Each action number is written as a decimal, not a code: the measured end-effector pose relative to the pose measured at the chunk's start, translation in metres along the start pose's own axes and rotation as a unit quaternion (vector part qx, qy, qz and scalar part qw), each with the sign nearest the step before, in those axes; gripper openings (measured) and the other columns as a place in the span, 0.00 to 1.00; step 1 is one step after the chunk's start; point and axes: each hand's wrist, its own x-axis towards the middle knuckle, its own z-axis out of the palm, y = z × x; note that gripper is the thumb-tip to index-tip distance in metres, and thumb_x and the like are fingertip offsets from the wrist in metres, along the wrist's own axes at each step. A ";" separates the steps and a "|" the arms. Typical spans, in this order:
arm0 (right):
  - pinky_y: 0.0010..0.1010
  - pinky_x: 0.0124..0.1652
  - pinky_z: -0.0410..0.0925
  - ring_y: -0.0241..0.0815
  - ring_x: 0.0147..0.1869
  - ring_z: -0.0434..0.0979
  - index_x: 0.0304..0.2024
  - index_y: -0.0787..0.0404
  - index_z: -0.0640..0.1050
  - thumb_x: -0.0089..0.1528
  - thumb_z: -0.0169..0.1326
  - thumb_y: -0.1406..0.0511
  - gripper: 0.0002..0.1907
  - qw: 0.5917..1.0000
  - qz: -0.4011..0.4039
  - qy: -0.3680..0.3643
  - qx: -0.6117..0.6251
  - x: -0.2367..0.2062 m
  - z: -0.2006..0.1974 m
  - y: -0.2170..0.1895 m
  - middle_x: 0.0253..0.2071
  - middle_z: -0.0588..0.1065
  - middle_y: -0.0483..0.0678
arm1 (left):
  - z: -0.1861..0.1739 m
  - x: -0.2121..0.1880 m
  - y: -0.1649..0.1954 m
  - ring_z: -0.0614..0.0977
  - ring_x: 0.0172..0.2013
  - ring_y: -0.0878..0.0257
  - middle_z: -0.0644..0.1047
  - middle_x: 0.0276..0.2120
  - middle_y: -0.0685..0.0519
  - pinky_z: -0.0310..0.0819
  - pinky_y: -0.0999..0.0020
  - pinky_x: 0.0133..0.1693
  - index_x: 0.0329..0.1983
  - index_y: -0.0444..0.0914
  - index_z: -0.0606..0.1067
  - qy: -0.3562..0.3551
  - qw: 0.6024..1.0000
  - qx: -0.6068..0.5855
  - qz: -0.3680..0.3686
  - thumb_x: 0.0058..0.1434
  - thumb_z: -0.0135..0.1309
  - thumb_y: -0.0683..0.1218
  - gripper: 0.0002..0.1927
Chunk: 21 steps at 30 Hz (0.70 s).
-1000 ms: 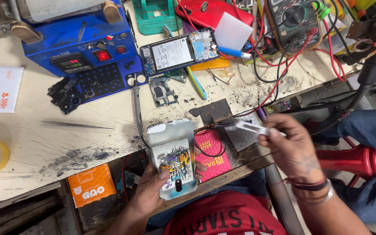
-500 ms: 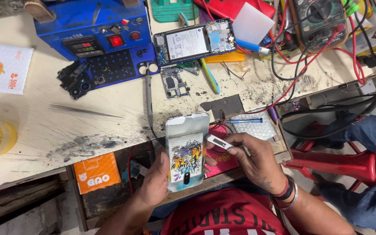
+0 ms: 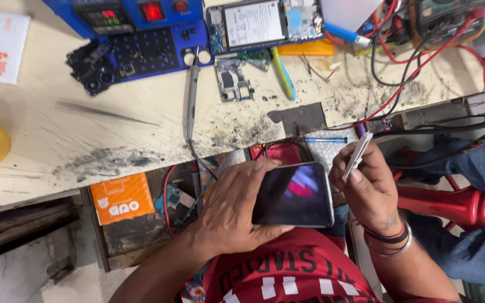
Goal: The person holds a smartphone, pries open its back cover, removes the battery, and places the phone on a testing machine on the workbench, pressing it in place while the machine's display shows readings.
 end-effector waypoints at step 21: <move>0.23 0.35 0.64 0.33 0.35 0.70 0.62 0.69 0.75 0.68 0.54 0.62 0.23 0.963 0.038 0.004 -0.266 -0.001 0.007 -0.019 0.36 0.76 0.46 | -0.009 -0.003 -0.006 0.76 0.63 0.51 0.69 0.66 0.35 0.72 0.53 0.65 0.78 0.31 0.53 -0.071 0.708 -0.673 -0.203 0.77 0.43 0.60 0.38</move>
